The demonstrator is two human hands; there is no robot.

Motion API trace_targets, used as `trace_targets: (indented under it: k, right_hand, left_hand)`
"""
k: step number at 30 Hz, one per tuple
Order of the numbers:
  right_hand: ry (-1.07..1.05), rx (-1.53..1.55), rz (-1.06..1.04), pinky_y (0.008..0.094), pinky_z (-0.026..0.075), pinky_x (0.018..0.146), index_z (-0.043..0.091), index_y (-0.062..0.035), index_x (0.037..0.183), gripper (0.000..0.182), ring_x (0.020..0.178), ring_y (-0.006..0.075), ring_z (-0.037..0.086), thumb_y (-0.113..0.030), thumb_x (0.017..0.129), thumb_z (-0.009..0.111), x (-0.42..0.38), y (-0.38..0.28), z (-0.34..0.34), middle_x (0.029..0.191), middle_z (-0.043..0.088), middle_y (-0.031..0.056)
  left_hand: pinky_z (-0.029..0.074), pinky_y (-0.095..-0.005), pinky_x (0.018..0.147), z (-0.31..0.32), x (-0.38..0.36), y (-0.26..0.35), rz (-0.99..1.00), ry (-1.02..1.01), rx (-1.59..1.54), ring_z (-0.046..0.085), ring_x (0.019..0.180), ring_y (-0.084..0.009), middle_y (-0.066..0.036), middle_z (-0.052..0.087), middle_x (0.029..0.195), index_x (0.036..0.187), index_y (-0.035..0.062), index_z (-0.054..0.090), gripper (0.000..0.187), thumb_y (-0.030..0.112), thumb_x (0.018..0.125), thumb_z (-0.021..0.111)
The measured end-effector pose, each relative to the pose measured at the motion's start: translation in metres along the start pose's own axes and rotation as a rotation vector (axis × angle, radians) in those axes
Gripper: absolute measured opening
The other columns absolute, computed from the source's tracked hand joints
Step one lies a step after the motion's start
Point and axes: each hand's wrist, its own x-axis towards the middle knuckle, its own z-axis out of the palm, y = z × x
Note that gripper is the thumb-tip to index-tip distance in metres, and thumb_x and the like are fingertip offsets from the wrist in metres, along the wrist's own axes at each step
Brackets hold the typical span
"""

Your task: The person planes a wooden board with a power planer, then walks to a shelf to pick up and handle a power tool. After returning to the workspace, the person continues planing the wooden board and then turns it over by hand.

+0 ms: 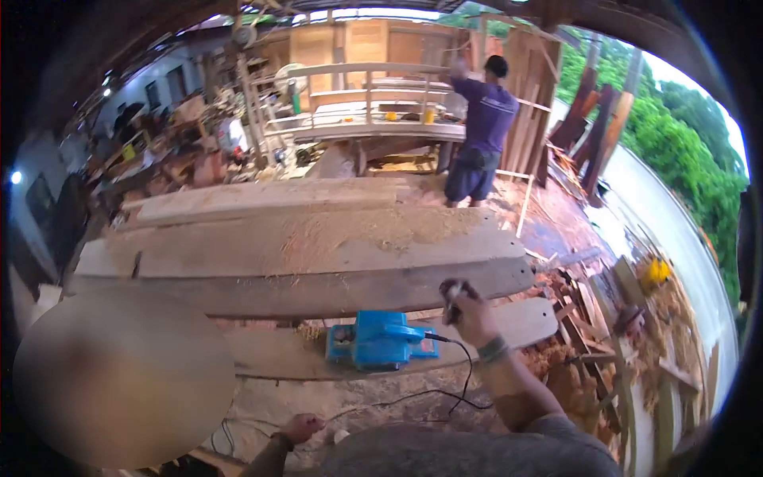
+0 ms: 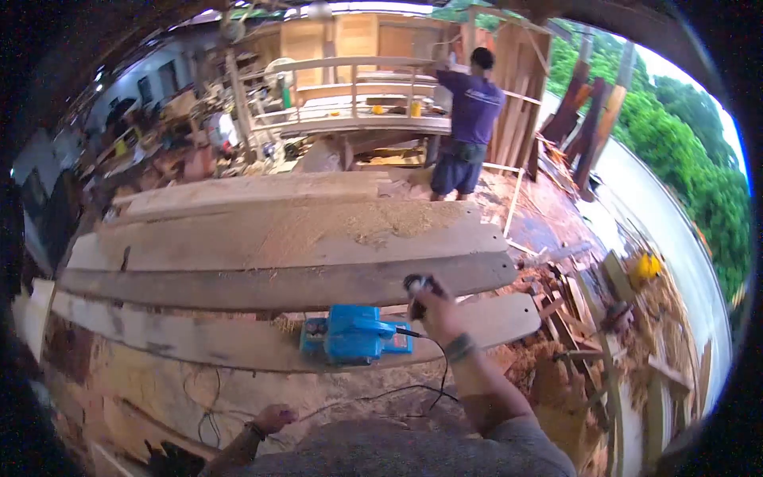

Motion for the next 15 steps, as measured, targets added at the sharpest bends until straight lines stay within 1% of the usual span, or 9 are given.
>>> trace_targets:
  k: [2,4,5,6,8,9,11,14,15]
  right_hand:
    - [-0.072,-0.234,0.065,0.0274,0.053,0.068,0.059,-0.0079,0.116,0.018,0.085,0.0113,0.063,-0.011,0.099,0.066,-0.026,0.012,0.028,0.099,0.065,0.0040]
    - [-0.260,-0.333,0.092,0.0286,0.053,0.070,0.058,-0.0095,0.114,0.023,0.086,0.0113,0.062,-0.012,0.096,0.072,-0.047,0.045,0.037,0.099,0.063,0.0024]
    - [-0.353,-0.377,0.095,0.0292,0.052,0.071,0.057,-0.0102,0.113,0.027,0.087,0.0112,0.061,-0.013,0.094,0.075,-0.055,0.058,0.043,0.099,0.062,0.0016]
    - [-0.444,-0.440,0.030,0.0313,0.053,0.073,0.055,-0.0091,0.113,0.033,0.088,0.0133,0.061,-0.017,0.091,0.078,-0.061,0.070,0.054,0.097,0.062,0.0032]
    - [-0.616,-0.563,-0.126,0.0356,0.053,0.078,0.052,-0.0070,0.112,0.046,0.089,0.0174,0.062,-0.024,0.085,0.086,-0.072,0.087,0.083,0.093,0.061,0.0066]
    - [-0.679,-0.607,-0.064,0.0367,0.052,0.080,0.052,-0.0069,0.111,0.049,0.090,0.0185,0.061,-0.028,0.083,0.087,-0.078,0.086,0.100,0.093,0.060,0.0070]
    - [-0.810,-0.710,0.049,0.0388,0.051,0.083,0.052,-0.0066,0.110,0.057,0.093,0.0207,0.059,-0.036,0.080,0.090,-0.085,0.079,0.132,0.094,0.059,0.0077]
    - [-0.973,-0.752,0.001,0.0382,0.051,0.081,0.053,-0.0075,0.111,0.060,0.091,0.0210,0.060,-0.044,0.079,0.088,-0.083,0.093,0.169,0.094,0.059,0.0092]
    - [-1.036,-0.734,0.031,0.0367,0.050,0.083,0.054,-0.0071,0.112,0.057,0.092,0.0193,0.060,-0.042,0.081,0.087,-0.080,0.105,0.179,0.096,0.060,0.0081]
  left_hand:
    - [0.056,-0.0341,0.080,0.007,-0.024,0.100,-0.015,0.010,-0.136,0.069,0.090,-0.0151,-0.006,0.075,0.093,0.111,0.0028,0.075,0.036,0.036,0.102,0.064]
    - [0.055,-0.0328,0.083,0.036,-0.033,0.149,-0.003,0.061,-0.575,0.069,0.095,-0.0156,-0.005,0.075,0.102,0.124,0.0015,0.071,0.039,0.034,0.107,0.058]
    - [0.055,-0.0326,0.085,0.041,-0.042,0.189,0.047,0.067,-0.712,0.068,0.097,-0.0157,-0.005,0.074,0.106,0.129,0.0004,0.067,0.041,0.033,0.108,0.056]
    - [0.054,-0.0323,0.087,0.043,-0.053,0.226,0.105,0.075,-0.845,0.068,0.098,-0.0159,-0.005,0.073,0.110,0.134,-0.0008,0.063,0.043,0.032,0.109,0.053]
    - [0.054,-0.0331,0.088,0.047,-0.067,0.265,0.110,0.116,-0.992,0.068,0.098,-0.0165,-0.007,0.073,0.109,0.133,-0.0014,0.063,0.041,0.031,0.109,0.053]
    - [0.054,-0.0335,0.089,0.048,-0.072,0.271,0.125,0.135,-1.064,0.068,0.099,-0.0168,-0.008,0.072,0.109,0.132,-0.0017,0.062,0.041,0.030,0.109,0.053]
    - [0.055,-0.0340,0.088,0.047,-0.083,0.261,0.062,0.260,-0.951,0.068,0.097,-0.0171,-0.008,0.072,0.106,0.127,-0.0024,0.064,0.038,0.029,0.109,0.053]
    - [0.055,-0.0342,0.087,0.040,-0.106,0.225,0.032,0.405,-0.895,0.068,0.094,-0.0173,-0.008,0.071,0.102,0.119,-0.0033,0.065,0.034,0.027,0.109,0.054]
    - [0.055,-0.0343,0.086,0.036,-0.114,0.208,0.030,0.437,-0.895,0.068,0.093,-0.0173,-0.008,0.071,0.101,0.117,-0.0036,0.065,0.033,0.026,0.108,0.054]
